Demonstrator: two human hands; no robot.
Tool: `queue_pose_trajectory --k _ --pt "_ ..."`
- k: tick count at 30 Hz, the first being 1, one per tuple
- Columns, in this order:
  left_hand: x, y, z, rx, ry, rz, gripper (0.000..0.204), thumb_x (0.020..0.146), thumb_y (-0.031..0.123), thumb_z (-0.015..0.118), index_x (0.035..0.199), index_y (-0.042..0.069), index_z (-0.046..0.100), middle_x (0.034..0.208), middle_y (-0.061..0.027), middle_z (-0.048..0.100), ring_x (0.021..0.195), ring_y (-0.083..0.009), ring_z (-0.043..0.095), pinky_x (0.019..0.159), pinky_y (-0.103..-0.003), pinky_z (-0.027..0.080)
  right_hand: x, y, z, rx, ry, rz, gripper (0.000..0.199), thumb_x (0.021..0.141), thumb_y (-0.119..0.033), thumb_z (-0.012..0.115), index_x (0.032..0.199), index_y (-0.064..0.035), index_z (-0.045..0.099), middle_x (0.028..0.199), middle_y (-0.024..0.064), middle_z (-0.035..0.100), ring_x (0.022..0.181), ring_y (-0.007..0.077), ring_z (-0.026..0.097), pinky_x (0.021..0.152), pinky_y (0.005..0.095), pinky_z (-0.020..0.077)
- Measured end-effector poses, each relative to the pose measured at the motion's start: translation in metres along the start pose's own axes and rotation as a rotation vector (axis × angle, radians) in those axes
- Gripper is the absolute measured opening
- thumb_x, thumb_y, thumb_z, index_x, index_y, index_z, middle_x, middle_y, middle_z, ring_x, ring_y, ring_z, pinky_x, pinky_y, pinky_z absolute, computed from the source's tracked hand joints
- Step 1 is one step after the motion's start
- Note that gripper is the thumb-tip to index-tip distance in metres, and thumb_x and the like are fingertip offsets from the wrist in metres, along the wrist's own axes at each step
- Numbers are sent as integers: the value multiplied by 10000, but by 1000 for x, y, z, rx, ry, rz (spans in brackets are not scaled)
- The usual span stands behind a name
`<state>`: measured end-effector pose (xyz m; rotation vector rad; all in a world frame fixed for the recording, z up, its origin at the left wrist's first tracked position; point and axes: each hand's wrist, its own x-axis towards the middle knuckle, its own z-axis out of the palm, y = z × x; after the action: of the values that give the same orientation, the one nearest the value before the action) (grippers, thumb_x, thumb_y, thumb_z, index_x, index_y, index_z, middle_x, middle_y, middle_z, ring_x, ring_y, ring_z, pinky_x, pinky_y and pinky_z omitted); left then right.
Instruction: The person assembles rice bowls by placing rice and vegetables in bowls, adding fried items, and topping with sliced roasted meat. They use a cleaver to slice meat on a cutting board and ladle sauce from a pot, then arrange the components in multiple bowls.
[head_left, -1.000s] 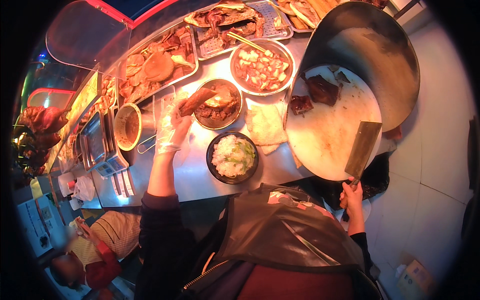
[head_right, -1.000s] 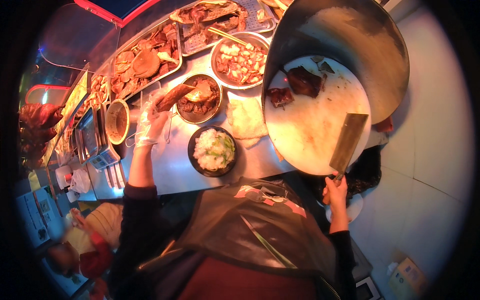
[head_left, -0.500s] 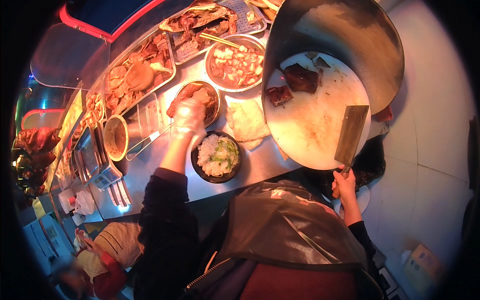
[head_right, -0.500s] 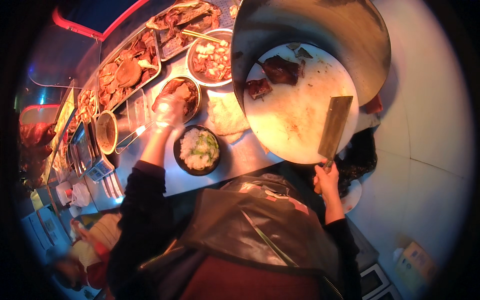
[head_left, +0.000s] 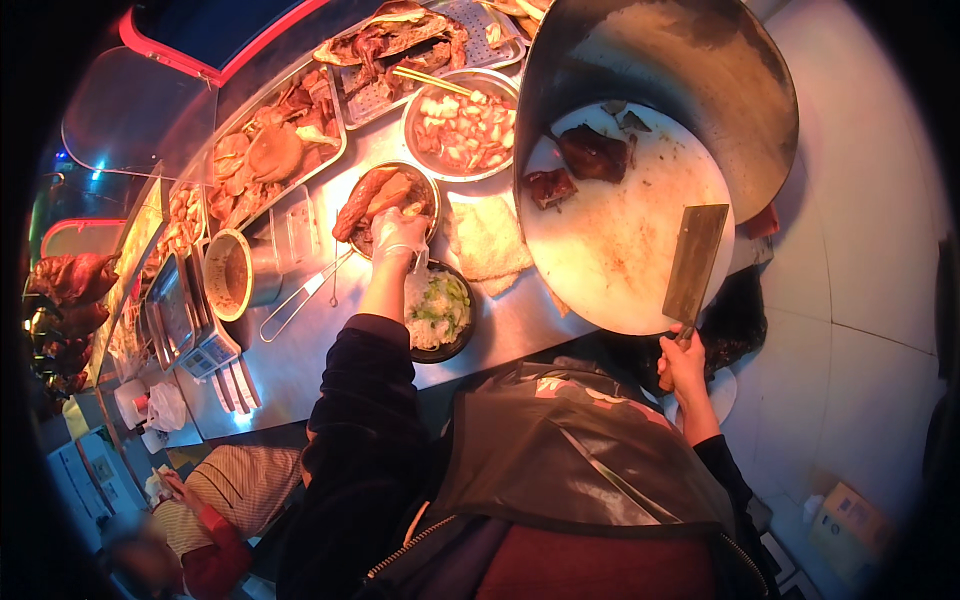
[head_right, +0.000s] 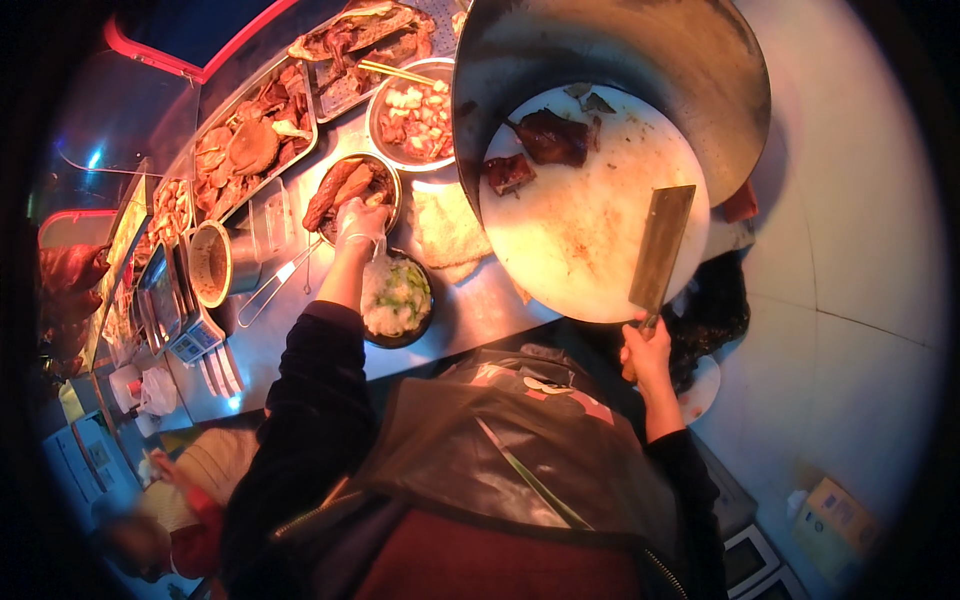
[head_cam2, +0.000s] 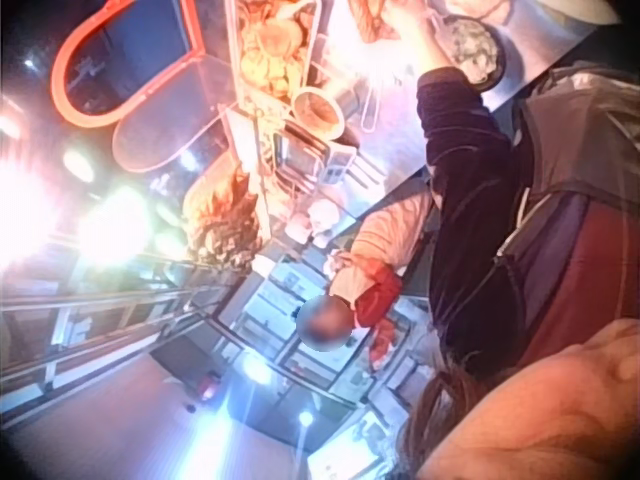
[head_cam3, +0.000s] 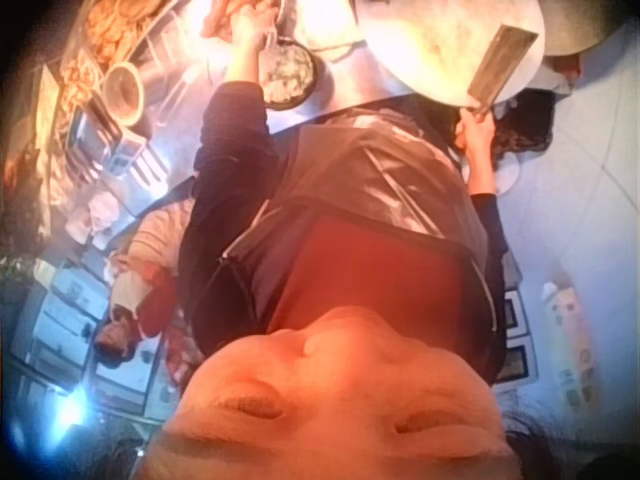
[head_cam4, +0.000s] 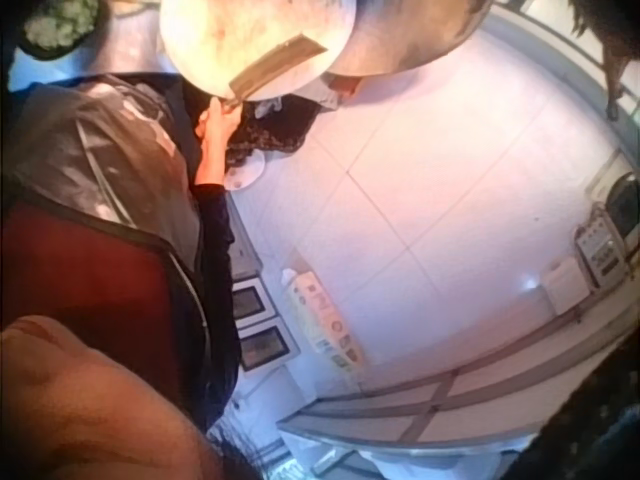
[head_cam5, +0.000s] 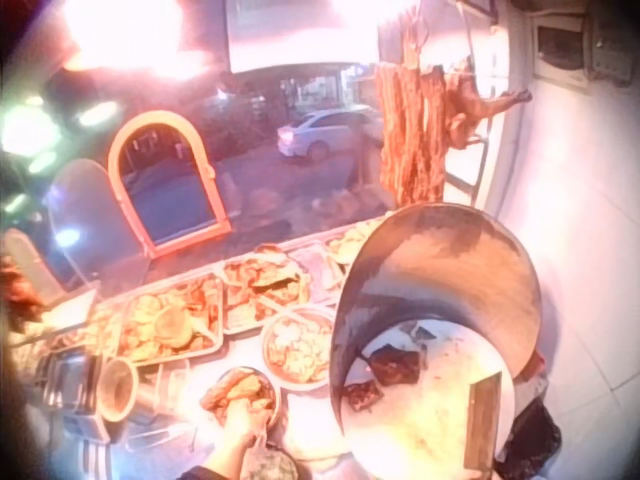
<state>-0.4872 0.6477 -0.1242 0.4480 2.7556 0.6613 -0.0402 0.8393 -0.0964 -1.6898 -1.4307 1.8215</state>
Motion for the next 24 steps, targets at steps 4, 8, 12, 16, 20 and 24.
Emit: queue_pose_trajectory --k 4,8,12,16,20,24 --pt "-9 -16 2 -37 106 -27 310 701 244 552 775 -45 635 790 -256 627 798 -386 618 737 -443 470 1 0 -5 -9 -25 4 286 817 -23 607 1074 -16 482 657 54 525 444 131 500 415 262 408" --pt "-43 1 2 -855 23 16 387 775 130 637 1145 47 559 876 -79 649 748 -202 620 655 -347 503 7 0 -6 -10 -32 -3 274 814 -28 612 1058 -20 488 655 53 525 443 132 503 412 264 405" --pt "-98 70 15 -488 -415 401 366 855 118 609 1200 25 529 1031 -127 622 942 -184 615 806 -297 501 11 3 -5 -5 -14 -23 269 810 -32 619 1049 -21 497 646 53 524 427 132 498 395 270 399" --pt "-136 156 61 -155 -681 731 364 856 198 582 1173 21 555 1104 -219 570 1042 -350 563 900 -395 463 13 5 -8 -7 -55 -15 262 832 -24 621 1056 -33 485 673 46 504 434 127 482 411 257 415" --pt "-149 184 85 39 -625 771 365 886 237 539 1210 70 548 1230 -216 490 1152 -350 502 957 -394 422 8 5 -19 -49 -6 -15 273 812 -28 620 1053 -39 492 634 31 490 418 117 464 406 255 402" --pt "-151 156 70 93 -545 702 345 857 195 527 1167 45 555 1202 -221 492 1129 -350 509 944 -396 427 -12 -2 -37 -412 112 -242 244 783 -67 642 1007 -48 550 625 58 550 486 142 537 486 295 445"
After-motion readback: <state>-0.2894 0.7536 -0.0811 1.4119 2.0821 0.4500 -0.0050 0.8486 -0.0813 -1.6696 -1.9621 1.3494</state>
